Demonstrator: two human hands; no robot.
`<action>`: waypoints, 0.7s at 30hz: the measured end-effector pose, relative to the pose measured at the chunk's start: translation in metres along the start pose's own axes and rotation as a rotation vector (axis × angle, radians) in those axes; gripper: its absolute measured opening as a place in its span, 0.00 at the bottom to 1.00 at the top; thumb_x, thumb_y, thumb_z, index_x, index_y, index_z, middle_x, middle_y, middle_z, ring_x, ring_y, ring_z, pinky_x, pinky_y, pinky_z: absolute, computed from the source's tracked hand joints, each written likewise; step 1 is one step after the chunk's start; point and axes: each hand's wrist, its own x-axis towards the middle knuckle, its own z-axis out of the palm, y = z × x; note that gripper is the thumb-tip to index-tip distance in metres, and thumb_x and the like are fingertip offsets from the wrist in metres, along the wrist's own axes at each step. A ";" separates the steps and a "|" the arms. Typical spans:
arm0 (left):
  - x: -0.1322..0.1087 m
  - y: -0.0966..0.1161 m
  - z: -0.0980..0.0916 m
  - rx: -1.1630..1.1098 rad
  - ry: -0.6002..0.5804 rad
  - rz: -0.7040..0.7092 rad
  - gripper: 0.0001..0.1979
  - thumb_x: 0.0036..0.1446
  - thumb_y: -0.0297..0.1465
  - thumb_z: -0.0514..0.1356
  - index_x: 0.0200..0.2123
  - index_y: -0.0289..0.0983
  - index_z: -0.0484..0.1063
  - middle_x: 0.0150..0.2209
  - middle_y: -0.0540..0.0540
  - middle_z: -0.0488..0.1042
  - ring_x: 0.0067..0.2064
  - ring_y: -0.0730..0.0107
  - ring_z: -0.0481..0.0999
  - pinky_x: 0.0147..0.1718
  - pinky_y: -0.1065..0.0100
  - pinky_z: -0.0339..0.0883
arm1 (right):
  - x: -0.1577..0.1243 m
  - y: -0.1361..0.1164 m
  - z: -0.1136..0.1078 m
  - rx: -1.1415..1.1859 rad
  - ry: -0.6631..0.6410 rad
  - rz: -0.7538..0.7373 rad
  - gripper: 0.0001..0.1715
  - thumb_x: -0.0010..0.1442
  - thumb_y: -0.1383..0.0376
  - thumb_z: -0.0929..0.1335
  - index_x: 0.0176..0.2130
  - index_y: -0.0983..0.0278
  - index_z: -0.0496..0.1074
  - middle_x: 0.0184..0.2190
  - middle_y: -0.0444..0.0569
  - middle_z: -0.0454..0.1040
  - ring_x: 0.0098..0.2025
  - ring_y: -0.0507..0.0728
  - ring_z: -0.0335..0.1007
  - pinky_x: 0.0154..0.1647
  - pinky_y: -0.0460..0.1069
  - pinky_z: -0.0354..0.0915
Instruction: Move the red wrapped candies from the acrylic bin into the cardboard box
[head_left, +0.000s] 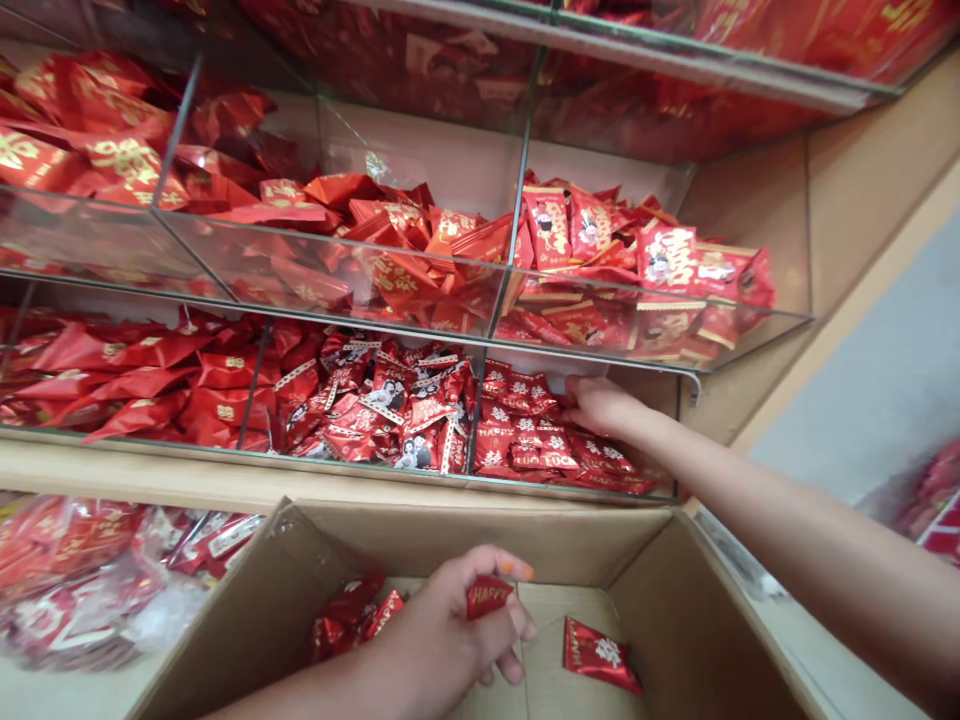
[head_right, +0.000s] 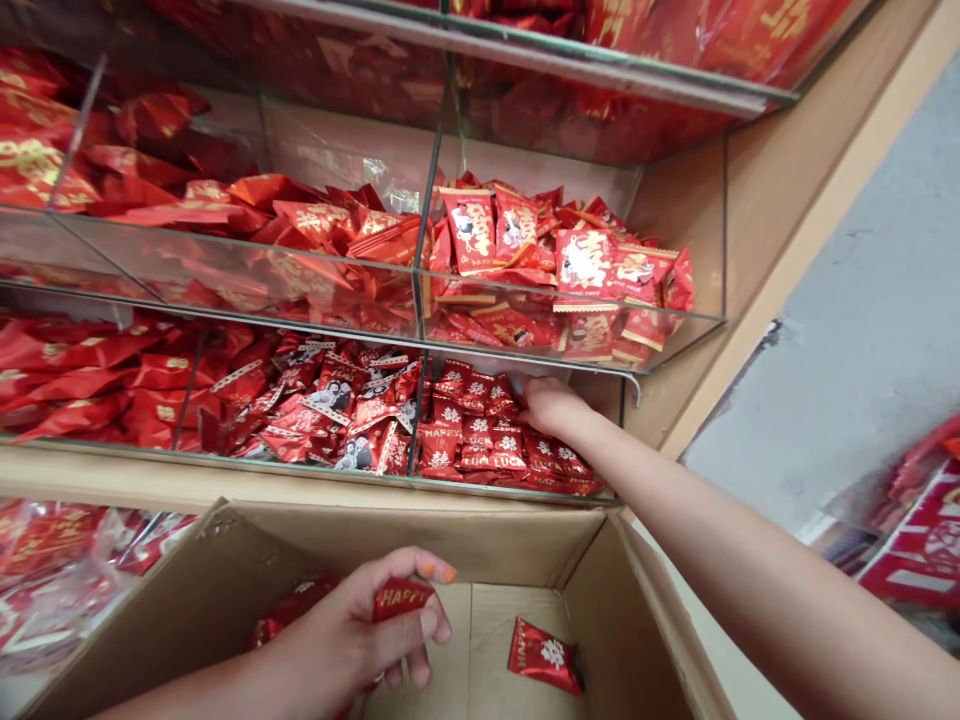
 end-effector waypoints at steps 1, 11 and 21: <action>0.000 0.000 0.000 0.000 0.000 0.000 0.14 0.50 0.33 0.55 0.40 0.35 0.58 0.30 0.51 0.68 0.24 0.80 0.68 0.22 0.75 0.54 | 0.001 0.001 0.005 -0.008 0.023 -0.029 0.18 0.48 0.58 0.64 0.38 0.64 0.67 0.34 0.52 0.72 0.35 0.57 0.67 0.30 0.46 0.58; 0.000 0.001 0.000 0.003 -0.008 -0.007 0.14 0.49 0.34 0.55 0.39 0.36 0.59 0.30 0.51 0.68 0.24 0.79 0.68 0.22 0.74 0.54 | -0.001 -0.003 0.017 -0.097 0.091 -0.031 0.16 0.53 0.69 0.60 0.43 0.67 0.66 0.42 0.58 0.67 0.42 0.59 0.65 0.41 0.48 0.59; 0.001 -0.002 -0.001 -0.001 0.000 -0.021 0.16 0.48 0.36 0.57 0.39 0.37 0.59 0.30 0.51 0.69 0.24 0.78 0.69 0.22 0.74 0.54 | 0.000 0.005 0.004 0.272 -0.047 0.020 0.14 0.51 0.68 0.60 0.34 0.62 0.73 0.35 0.47 0.74 0.35 0.53 0.68 0.34 0.44 0.60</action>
